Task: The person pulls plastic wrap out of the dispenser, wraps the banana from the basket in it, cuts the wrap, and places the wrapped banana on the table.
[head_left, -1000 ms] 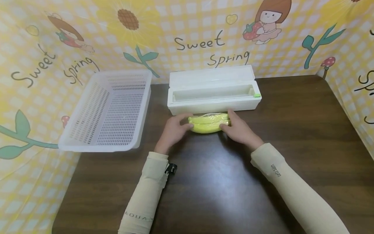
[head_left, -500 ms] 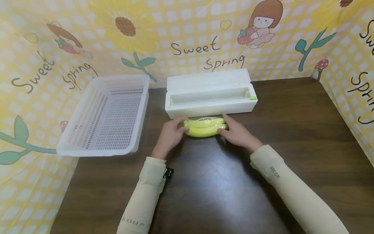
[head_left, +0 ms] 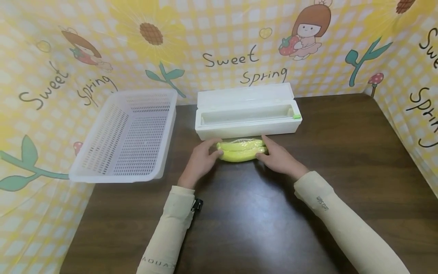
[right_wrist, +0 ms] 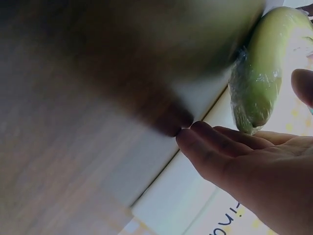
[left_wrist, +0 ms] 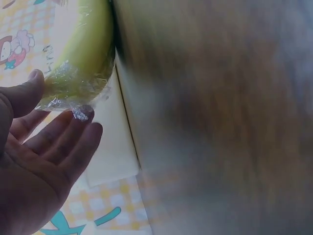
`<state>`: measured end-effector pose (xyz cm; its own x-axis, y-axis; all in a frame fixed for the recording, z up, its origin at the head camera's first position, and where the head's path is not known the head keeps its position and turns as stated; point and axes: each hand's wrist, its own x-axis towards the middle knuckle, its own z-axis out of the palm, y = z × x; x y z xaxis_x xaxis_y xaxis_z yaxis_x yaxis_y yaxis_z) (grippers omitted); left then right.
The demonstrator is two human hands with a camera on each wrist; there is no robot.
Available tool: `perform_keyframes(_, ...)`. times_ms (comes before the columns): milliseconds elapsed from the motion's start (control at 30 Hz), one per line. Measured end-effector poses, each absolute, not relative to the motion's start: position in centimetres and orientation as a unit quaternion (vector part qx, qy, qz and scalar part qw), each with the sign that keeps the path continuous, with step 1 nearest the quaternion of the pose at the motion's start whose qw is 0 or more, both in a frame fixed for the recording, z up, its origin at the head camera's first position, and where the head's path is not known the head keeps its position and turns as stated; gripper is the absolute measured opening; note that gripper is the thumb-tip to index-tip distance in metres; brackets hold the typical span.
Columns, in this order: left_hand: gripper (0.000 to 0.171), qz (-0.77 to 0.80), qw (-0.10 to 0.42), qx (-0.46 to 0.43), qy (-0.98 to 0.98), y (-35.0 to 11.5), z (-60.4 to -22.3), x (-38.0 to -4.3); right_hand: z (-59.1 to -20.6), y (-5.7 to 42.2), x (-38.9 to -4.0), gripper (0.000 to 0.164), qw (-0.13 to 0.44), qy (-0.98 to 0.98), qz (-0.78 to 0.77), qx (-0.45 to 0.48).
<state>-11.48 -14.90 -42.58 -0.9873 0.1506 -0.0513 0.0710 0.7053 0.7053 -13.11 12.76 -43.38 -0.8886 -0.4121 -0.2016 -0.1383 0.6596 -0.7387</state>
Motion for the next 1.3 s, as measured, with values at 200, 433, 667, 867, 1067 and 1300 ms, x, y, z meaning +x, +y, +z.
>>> perform_keyframes(200,0.040,0.390,0.056,0.082,0.915,-12.9,-43.0,-12.0,-43.5,14.5,-13.3,0.079,0.164,0.905,-0.363,-0.148)
perform_keyframes(433,0.042,0.396,0.058,0.116,0.909,-9.6,-43.1,-12.6,-43.3,17.4,-13.1,0.079,0.167,0.913,-0.354,-0.116)
perform_keyframes(667,0.042,0.396,0.073,0.134,0.906,-5.9,-42.9,-13.0,-42.9,20.7,-13.0,0.081,0.166,0.917,-0.351,-0.092)
perform_keyframes(867,0.043,0.392,0.083,0.144,0.905,-3.8,-42.8,-13.0,-42.8,22.2,-12.9,0.083,0.179,0.918,-0.348,-0.069)
perform_keyframes(1067,0.051,0.401,0.084,0.147,0.901,-3.6,-43.1,-12.9,-42.9,22.5,-13.2,0.082,0.175,0.918,-0.350,-0.070)
perform_keyframes(1300,0.060,0.395,0.090,0.145,0.903,-5.5,-43.1,-12.3,-42.8,22.5,-13.1,0.083,0.165,0.923,-0.341,-0.065)
